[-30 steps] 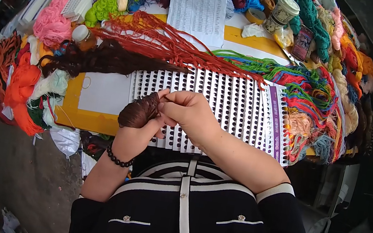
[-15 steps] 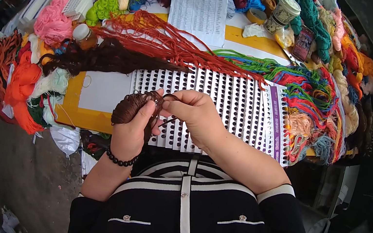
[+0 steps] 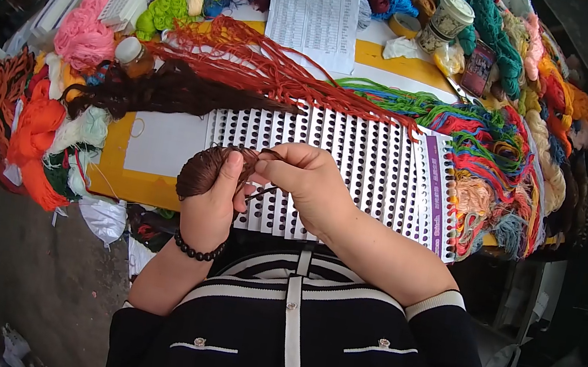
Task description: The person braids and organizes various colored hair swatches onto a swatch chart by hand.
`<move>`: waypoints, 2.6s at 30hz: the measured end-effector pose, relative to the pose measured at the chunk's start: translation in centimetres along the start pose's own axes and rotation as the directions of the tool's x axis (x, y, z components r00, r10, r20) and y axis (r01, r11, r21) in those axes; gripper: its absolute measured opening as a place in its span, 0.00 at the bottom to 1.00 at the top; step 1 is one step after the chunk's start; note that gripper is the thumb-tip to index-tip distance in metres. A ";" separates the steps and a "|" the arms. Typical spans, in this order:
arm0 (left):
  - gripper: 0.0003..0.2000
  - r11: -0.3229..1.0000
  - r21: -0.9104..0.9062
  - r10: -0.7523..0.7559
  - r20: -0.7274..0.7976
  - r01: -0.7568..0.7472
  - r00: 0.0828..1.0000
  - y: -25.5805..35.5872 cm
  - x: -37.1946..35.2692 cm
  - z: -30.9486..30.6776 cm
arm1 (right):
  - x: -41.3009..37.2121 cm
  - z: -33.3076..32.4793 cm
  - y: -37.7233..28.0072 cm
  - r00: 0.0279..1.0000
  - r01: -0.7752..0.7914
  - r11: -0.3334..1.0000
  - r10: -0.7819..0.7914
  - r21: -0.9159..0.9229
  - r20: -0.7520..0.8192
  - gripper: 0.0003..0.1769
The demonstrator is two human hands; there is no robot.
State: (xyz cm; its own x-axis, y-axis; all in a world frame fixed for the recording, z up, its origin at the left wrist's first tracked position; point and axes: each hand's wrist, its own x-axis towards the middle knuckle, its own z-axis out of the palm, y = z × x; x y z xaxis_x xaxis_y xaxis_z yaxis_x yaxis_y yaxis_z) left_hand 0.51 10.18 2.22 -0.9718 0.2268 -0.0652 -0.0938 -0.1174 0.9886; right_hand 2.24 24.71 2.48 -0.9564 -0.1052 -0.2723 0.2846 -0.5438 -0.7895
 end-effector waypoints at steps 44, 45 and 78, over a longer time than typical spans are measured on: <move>0.20 0.962 -0.240 -0.071 0.242 0.130 0.968 -0.9 0.2 -1.0 | 0.6 -0.7 0.4 0.996 0.011 0.983 0.004 -0.181 0.085 0.06; 0.21 0.976 -0.192 -0.059 0.223 0.103 0.973 -1.0 0.2 -0.9 | 0.6 -0.7 0.3 0.996 0.012 0.983 0.003 -0.181 0.084 0.06; 0.22 0.966 -0.234 -0.035 0.299 0.108 0.954 -1.7 0.1 -0.7 | 0.6 -0.7 0.5 0.995 -0.098 0.994 0.097 -0.043 -0.020 0.03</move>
State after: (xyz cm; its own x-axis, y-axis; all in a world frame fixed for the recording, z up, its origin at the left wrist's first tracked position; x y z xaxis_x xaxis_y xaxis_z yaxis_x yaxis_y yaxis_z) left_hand 0.43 9.71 0.43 -0.8588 0.5093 -0.0560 -0.2466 -0.3150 0.9165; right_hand 1.87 24.93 1.51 -0.9228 -0.1410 -0.3585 0.3794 -0.4944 -0.7821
